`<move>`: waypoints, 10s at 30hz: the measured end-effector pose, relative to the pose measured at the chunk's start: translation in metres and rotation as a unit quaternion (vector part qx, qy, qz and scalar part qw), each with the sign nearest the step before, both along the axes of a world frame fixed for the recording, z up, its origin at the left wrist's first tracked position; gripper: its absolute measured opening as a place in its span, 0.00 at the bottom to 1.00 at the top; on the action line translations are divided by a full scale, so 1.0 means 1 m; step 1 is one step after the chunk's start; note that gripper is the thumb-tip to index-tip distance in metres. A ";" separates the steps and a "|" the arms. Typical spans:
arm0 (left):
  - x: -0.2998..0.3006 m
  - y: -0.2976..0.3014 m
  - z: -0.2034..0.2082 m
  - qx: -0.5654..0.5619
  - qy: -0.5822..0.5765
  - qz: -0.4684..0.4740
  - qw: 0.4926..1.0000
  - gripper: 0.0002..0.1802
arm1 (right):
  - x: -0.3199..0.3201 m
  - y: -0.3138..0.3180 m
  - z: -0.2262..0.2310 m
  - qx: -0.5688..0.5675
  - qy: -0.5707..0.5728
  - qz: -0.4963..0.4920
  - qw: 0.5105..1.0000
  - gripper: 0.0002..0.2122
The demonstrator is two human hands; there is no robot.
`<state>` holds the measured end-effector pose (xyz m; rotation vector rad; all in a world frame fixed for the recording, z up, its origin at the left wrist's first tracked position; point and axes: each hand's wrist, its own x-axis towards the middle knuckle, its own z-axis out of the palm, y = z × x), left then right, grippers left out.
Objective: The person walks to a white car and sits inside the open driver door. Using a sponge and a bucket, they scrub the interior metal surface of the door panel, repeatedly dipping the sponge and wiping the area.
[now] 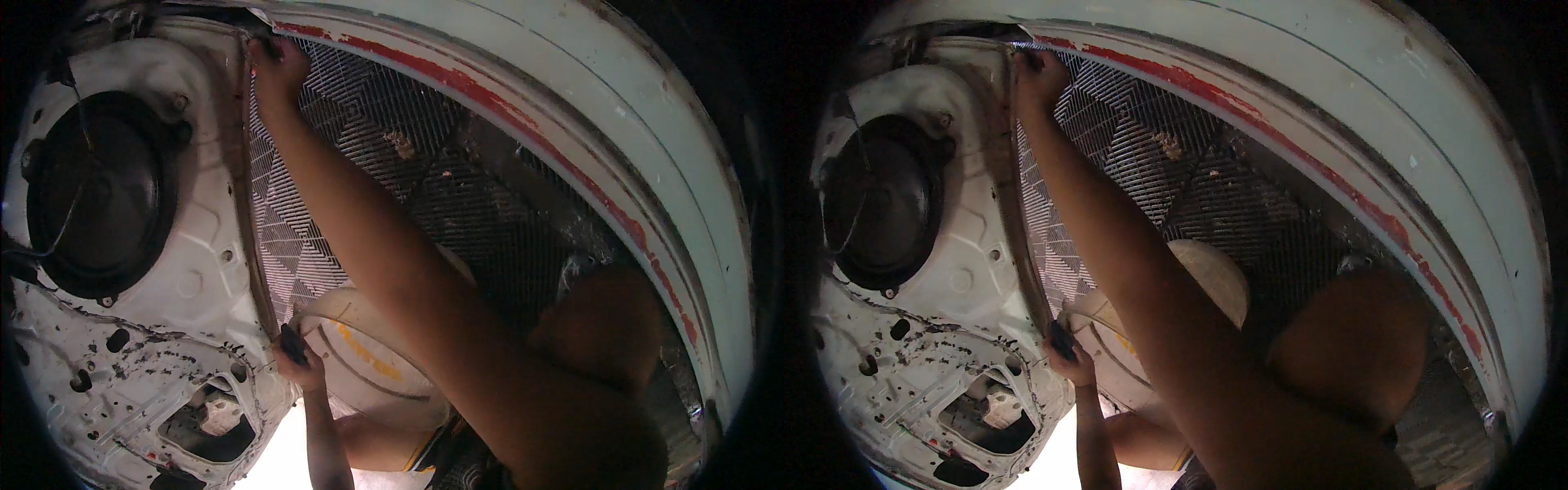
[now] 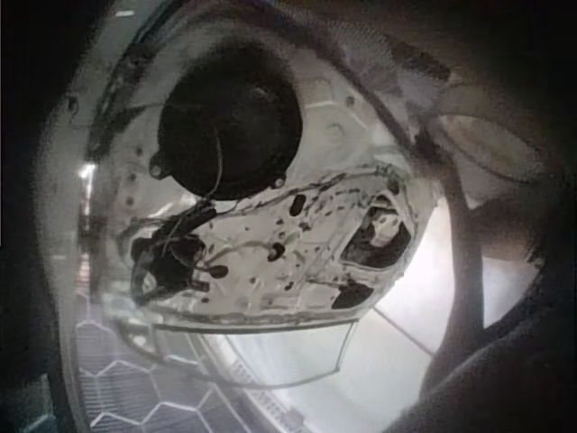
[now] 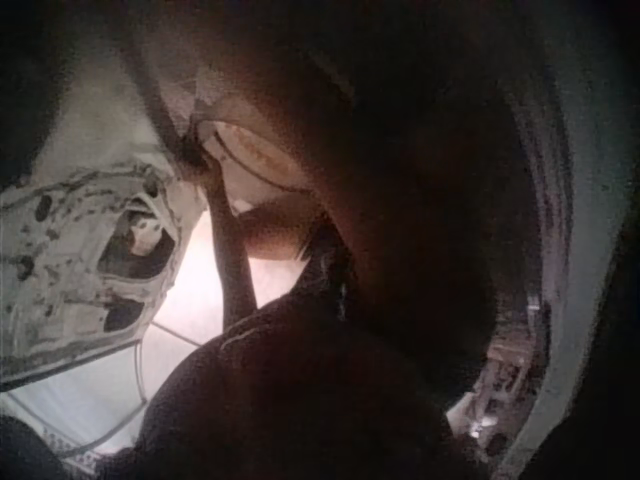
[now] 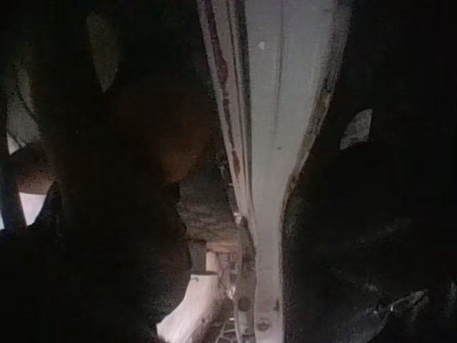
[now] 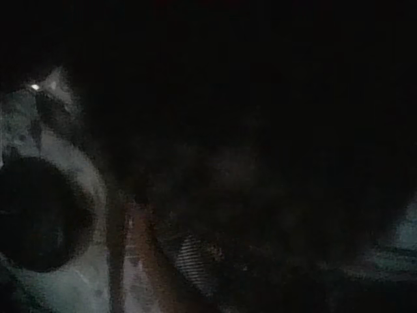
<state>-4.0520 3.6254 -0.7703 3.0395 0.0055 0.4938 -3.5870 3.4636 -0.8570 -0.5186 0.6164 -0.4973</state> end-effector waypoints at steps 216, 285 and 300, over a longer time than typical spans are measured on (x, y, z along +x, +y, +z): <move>0.098 -0.179 0.140 -0.099 0.022 0.038 0.994 0.12 | 0.114 -0.106 0.233 -0.738 -0.322 0.053 0.590 0.08; -0.059 -0.231 0.007 -0.121 0.394 0.158 0.897 0.09 | 0.122 -0.069 0.257 -0.762 -0.244 -0.168 0.575 0.05; -0.088 -0.221 -0.021 -0.157 0.371 0.195 0.894 0.10 | 0.114 -0.083 0.247 -0.758 -0.293 -0.023 0.582 0.04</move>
